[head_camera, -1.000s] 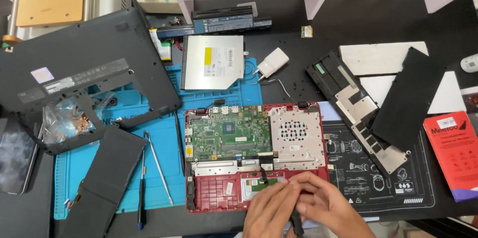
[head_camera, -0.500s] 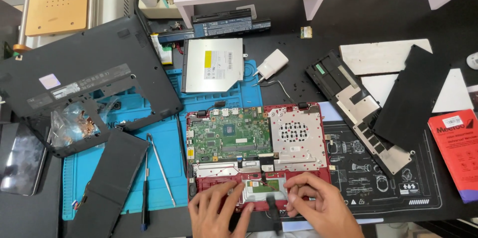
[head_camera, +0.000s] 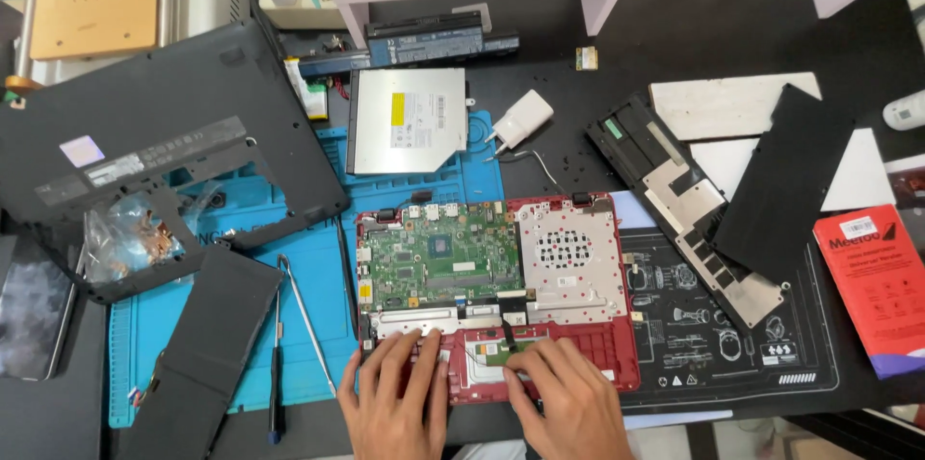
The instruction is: The person works at a repair bench on a partially disassembled laptop, using a screwdriver to unscrew and manipulate components on the exposed motherboard and chassis. They reposition the laptop base, handle small parts and connectors, and set a removed panel aside while continuing to work on the board.
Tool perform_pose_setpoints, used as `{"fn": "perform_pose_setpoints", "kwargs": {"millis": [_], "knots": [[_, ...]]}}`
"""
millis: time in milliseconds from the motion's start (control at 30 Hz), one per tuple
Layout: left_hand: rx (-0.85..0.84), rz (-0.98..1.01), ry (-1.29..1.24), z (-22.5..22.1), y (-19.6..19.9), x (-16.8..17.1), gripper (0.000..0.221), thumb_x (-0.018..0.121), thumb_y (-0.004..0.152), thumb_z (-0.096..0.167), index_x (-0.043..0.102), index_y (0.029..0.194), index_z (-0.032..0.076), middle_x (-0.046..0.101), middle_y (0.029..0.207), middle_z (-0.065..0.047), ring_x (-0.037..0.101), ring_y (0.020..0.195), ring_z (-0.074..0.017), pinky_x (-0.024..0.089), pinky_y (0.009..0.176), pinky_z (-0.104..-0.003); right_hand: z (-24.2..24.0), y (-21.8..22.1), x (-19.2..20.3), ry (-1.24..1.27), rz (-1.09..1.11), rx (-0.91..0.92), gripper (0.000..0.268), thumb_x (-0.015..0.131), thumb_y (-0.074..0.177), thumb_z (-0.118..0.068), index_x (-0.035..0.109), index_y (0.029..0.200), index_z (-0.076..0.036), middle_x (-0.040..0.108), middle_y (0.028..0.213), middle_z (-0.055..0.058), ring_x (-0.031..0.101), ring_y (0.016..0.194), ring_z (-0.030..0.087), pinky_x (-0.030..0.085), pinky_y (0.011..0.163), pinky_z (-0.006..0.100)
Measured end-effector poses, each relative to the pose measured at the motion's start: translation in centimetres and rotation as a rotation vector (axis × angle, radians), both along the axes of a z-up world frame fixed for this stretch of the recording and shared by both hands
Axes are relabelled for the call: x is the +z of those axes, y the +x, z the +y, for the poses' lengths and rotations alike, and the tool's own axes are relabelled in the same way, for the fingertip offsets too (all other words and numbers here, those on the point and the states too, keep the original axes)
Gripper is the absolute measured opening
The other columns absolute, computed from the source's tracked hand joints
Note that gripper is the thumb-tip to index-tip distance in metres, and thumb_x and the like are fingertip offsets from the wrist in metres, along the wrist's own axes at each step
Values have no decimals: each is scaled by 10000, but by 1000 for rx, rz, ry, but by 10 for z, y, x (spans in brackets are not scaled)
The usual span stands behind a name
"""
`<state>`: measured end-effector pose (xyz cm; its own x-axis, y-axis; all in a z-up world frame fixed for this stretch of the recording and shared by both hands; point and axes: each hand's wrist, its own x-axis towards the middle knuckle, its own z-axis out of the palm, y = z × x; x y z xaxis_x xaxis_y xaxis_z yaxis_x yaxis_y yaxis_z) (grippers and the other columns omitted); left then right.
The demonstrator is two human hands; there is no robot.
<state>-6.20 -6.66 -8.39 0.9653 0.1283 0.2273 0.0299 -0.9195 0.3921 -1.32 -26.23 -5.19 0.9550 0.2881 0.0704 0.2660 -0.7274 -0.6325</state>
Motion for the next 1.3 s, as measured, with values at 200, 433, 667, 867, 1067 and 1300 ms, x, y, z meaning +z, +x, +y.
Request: {"fn": "perform_pose_setpoints", "kwargs": {"millis": [200,433,667,867,1067,1300], "knots": [[-71,-24,40,7,-1,-2,431,710,843,229,705,1273,202,653,1265,-43,573,1239,-232,292,1128,-551,0,-1,-7,-42,54,33,93,717,846,-87,641,886,-52,631,856,79,633,801,282,522,676,419],[-200,-71,62,7,-1,-13,533,709,783,173,685,1314,142,658,1259,-51,592,1218,-223,319,1104,-562,-2,6,-8,40,125,-44,99,665,888,-55,585,934,-20,632,897,117,690,880,335,523,699,461],[-244,-11,-33,1,0,-2,433,666,896,173,665,1311,48,670,1290,-111,604,1258,-267,414,1076,-484,5,23,12,111,131,-109,81,631,920,-41,584,978,-10,646,950,140,696,839,381,526,677,470],[-221,26,-28,0,2,-2,433,658,901,192,666,1316,66,678,1269,-107,607,1243,-268,413,1071,-494,6,29,13,103,86,-59,85,629,927,-39,582,987,1,634,944,150,675,825,395,522,673,472],[-231,27,8,-5,6,2,467,663,896,231,651,1327,52,664,1221,-104,597,1215,-279,413,1033,-491,4,28,9,134,9,-37,88,640,917,-22,593,989,-3,633,951,146,681,829,387,534,675,458],[-206,31,53,-10,9,6,474,669,899,253,646,1325,45,651,1204,-104,589,1185,-282,419,997,-492,3,27,11,140,-21,-5,116,694,885,-29,648,991,-25,626,949,122,696,788,337,557,662,417]]}}
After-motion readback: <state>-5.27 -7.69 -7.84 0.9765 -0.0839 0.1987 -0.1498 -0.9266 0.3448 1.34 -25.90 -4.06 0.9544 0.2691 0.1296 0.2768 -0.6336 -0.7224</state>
